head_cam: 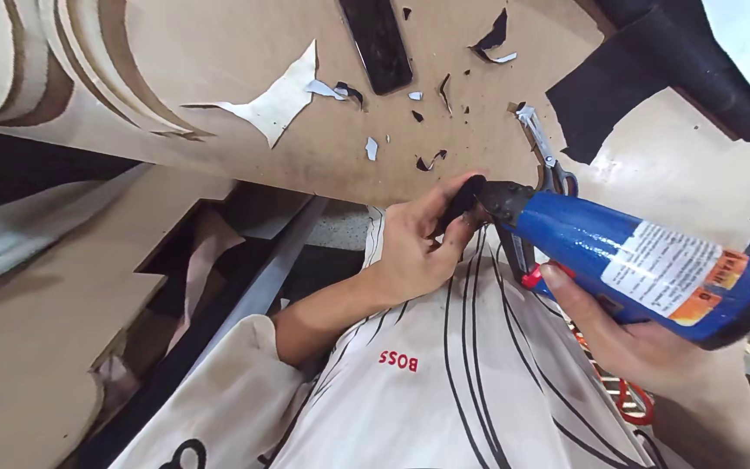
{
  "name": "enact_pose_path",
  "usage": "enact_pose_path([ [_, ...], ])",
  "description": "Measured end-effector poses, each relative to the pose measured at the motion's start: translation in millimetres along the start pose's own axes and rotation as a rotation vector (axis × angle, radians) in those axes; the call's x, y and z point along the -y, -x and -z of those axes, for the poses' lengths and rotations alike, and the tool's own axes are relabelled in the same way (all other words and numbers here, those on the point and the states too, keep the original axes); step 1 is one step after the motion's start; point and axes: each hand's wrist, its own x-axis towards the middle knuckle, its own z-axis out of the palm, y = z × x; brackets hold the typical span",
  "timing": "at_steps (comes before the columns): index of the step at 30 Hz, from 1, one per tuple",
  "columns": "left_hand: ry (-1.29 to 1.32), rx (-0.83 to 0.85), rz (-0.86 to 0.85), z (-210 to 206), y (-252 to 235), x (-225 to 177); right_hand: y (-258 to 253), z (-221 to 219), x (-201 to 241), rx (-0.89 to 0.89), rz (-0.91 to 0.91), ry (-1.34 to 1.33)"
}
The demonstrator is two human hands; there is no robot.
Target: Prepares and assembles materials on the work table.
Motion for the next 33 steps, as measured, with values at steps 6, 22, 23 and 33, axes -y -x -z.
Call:
enact_pose_path([
  [6, 0.09, -0.047, 0.004, -3.9, -2.5, -1.5, 20.2, 6.3, -9.7, -0.059, -0.032, -0.038],
  [22, 0.711, 0.068, 0.33, -2.6, -9.8, 21.7, 79.3, -6.6, -262.8, -0.208, -0.552, 0.574],
  [23, 0.697, 0.057, 0.336, -4.7, -10.9, 18.0, 82.9, -2.9, -268.7, -0.225, -0.523, 0.567],
  [33, 0.178, 0.199, -0.218, 0.4, -59.7, -15.5, -48.9, 2.4, -42.3, -0.423, 0.384, -0.092],
])
